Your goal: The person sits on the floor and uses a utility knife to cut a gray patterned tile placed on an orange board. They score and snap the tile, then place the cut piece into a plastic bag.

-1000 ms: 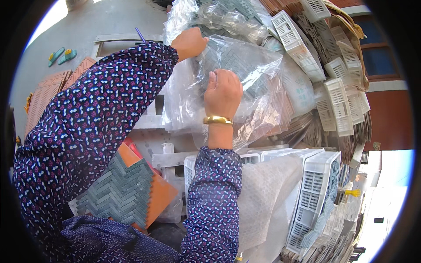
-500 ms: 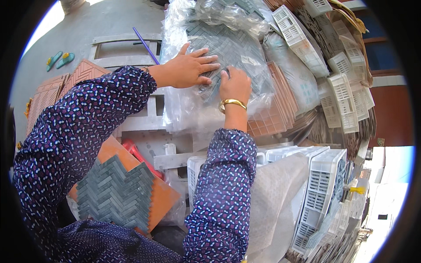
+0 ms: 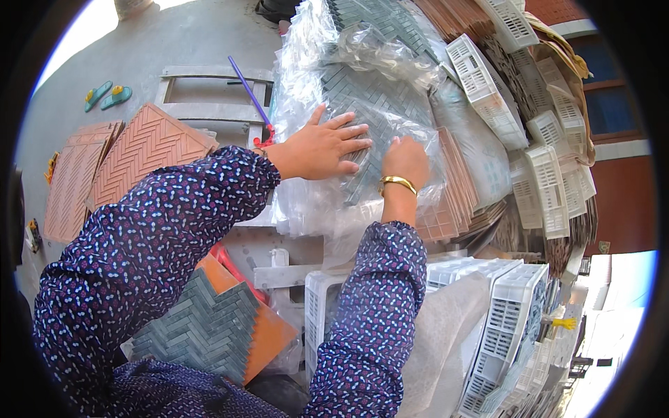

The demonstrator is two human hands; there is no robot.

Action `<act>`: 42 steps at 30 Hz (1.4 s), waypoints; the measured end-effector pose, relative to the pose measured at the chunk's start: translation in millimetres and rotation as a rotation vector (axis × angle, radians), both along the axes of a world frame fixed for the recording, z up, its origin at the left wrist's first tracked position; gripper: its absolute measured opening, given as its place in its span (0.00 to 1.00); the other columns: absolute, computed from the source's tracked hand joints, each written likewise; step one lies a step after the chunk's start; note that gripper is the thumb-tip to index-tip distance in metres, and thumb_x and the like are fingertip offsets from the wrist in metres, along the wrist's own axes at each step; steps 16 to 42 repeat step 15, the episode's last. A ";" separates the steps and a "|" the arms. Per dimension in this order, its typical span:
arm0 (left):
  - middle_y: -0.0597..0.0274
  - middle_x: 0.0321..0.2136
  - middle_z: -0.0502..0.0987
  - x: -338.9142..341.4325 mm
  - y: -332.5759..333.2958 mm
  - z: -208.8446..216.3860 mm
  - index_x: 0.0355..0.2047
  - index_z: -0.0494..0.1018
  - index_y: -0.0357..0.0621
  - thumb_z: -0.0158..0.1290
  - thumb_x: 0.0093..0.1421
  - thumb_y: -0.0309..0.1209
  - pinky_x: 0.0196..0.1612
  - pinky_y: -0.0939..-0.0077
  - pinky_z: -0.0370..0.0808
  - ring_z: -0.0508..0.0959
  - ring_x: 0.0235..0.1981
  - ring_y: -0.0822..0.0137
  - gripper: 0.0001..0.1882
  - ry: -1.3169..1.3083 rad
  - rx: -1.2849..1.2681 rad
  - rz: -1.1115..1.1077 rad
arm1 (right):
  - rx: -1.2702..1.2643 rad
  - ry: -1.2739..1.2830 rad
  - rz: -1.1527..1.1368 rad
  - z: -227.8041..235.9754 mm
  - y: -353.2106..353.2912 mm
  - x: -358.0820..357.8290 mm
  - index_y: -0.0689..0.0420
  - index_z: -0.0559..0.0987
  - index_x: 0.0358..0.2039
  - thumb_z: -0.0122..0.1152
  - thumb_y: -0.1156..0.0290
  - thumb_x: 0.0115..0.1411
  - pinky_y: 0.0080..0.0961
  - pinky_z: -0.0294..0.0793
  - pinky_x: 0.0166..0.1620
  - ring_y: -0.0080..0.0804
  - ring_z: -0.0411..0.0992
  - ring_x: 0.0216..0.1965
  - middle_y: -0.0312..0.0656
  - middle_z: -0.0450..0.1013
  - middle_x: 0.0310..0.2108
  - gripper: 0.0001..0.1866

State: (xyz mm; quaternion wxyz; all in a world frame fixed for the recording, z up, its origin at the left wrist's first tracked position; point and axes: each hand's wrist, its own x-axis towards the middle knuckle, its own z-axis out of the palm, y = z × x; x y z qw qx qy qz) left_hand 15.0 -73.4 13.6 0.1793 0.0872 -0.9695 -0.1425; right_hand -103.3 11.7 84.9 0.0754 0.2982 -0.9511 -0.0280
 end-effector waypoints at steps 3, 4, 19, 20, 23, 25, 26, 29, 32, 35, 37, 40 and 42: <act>0.64 0.58 0.54 -5.6 4.0 0.3 0.55 0.59 0.58 0.37 0.57 0.50 0.57 0.42 0.43 0.48 0.61 0.60 0.26 0.064 0.007 -0.008 | -0.115 -0.116 0.234 -16.0 -0.3 -47.1 0.55 0.72 0.41 0.47 0.58 0.56 0.39 0.64 0.47 0.47 0.65 0.45 0.50 0.67 0.43 0.18; 0.64 0.58 0.54 -10.3 7.3 1.3 0.55 0.59 0.58 0.37 0.57 0.50 0.57 0.42 0.42 0.48 0.61 0.60 0.26 0.088 0.027 -0.023 | -0.152 -0.131 0.289 -17.3 1.2 -62.2 0.54 0.72 0.44 0.46 0.58 0.56 0.39 0.63 0.48 0.48 0.64 0.46 0.51 0.66 0.44 0.19; 0.65 0.57 0.56 -14.5 10.5 -6.2 0.54 0.61 0.57 0.40 0.56 0.50 0.57 0.42 0.42 0.50 0.61 0.61 0.26 0.142 0.093 0.004 | 0.088 -0.319 0.124 2.8 -11.4 -51.3 0.44 0.40 0.61 0.48 0.55 0.56 0.49 0.47 0.58 0.49 0.39 0.62 0.45 0.39 0.63 0.38; 0.65 0.57 0.56 -14.5 10.5 -6.2 0.54 0.61 0.57 0.40 0.56 0.50 0.57 0.42 0.42 0.50 0.61 0.61 0.26 0.142 0.093 0.004 | 0.088 -0.319 0.124 2.8 -11.4 -51.3 0.44 0.40 0.61 0.48 0.55 0.56 0.49 0.47 0.58 0.49 0.39 0.62 0.45 0.39 0.63 0.38; 0.65 0.57 0.56 -14.5 10.5 -6.2 0.54 0.61 0.57 0.40 0.56 0.50 0.57 0.42 0.42 0.50 0.61 0.61 0.26 0.142 0.093 0.004 | 0.088 -0.319 0.124 2.8 -11.4 -51.3 0.44 0.40 0.61 0.48 0.55 0.56 0.49 0.47 0.58 0.49 0.39 0.62 0.45 0.39 0.63 0.38; 0.65 0.57 0.56 -14.5 10.5 -6.2 0.54 0.61 0.57 0.40 0.56 0.50 0.57 0.42 0.42 0.50 0.61 0.61 0.26 0.142 0.093 0.004 | 0.088 -0.319 0.124 2.8 -11.4 -51.3 0.44 0.40 0.61 0.48 0.55 0.56 0.49 0.47 0.58 0.49 0.39 0.62 0.45 0.39 0.63 0.38; 0.65 0.57 0.56 -14.5 10.5 -6.2 0.54 0.61 0.57 0.40 0.56 0.50 0.57 0.42 0.42 0.50 0.61 0.61 0.26 0.142 0.093 0.004 | 0.088 -0.319 0.124 2.8 -11.4 -51.3 0.44 0.40 0.61 0.48 0.55 0.56 0.49 0.47 0.58 0.49 0.39 0.62 0.45 0.39 0.63 0.38; 0.65 0.57 0.56 -14.5 10.5 -6.2 0.54 0.61 0.57 0.40 0.56 0.50 0.57 0.42 0.42 0.50 0.61 0.61 0.26 0.142 0.093 0.004 | 0.088 -0.319 0.124 2.8 -11.4 -51.3 0.44 0.40 0.61 0.48 0.55 0.56 0.49 0.47 0.58 0.49 0.39 0.62 0.45 0.39 0.63 0.38; 0.65 0.57 0.56 -14.5 10.5 -6.2 0.54 0.61 0.57 0.40 0.56 0.50 0.57 0.42 0.42 0.50 0.61 0.61 0.26 0.142 0.093 0.004 | 0.088 -0.319 0.124 2.8 -11.4 -51.3 0.44 0.40 0.61 0.48 0.55 0.56 0.49 0.47 0.58 0.49 0.39 0.62 0.45 0.39 0.63 0.38; 0.65 0.57 0.56 -14.5 10.5 -6.2 0.54 0.61 0.57 0.40 0.56 0.50 0.57 0.42 0.42 0.50 0.61 0.61 0.26 0.142 0.093 0.004 | 0.088 -0.319 0.124 2.8 -11.4 -51.3 0.44 0.40 0.61 0.48 0.55 0.56 0.49 0.47 0.58 0.49 0.39 0.62 0.45 0.39 0.63 0.38; 0.65 0.57 0.56 -14.5 10.5 -6.2 0.54 0.61 0.57 0.40 0.56 0.50 0.57 0.42 0.42 0.50 0.61 0.61 0.26 0.142 0.093 0.004 | 0.088 -0.319 0.124 2.8 -11.4 -51.3 0.44 0.40 0.61 0.48 0.55 0.56 0.49 0.47 0.58 0.49 0.39 0.62 0.45 0.39 0.63 0.38; 0.65 0.57 0.56 -14.5 10.5 -6.2 0.54 0.61 0.57 0.40 0.56 0.50 0.57 0.42 0.42 0.50 0.61 0.61 0.26 0.142 0.093 0.004 | 0.088 -0.319 0.124 2.8 -11.4 -51.3 0.44 0.40 0.61 0.48 0.55 0.56 0.49 0.47 0.58 0.49 0.39 0.62 0.45 0.39 0.63 0.38; 0.65 0.57 0.56 -14.5 10.5 -6.2 0.54 0.61 0.57 0.40 0.56 0.50 0.57 0.42 0.42 0.50 0.61 0.61 0.26 0.142 0.093 0.004 | 0.088 -0.319 0.124 2.8 -11.4 -51.3 0.44 0.40 0.61 0.48 0.55 0.56 0.49 0.47 0.58 0.49 0.39 0.62 0.45 0.39 0.63 0.38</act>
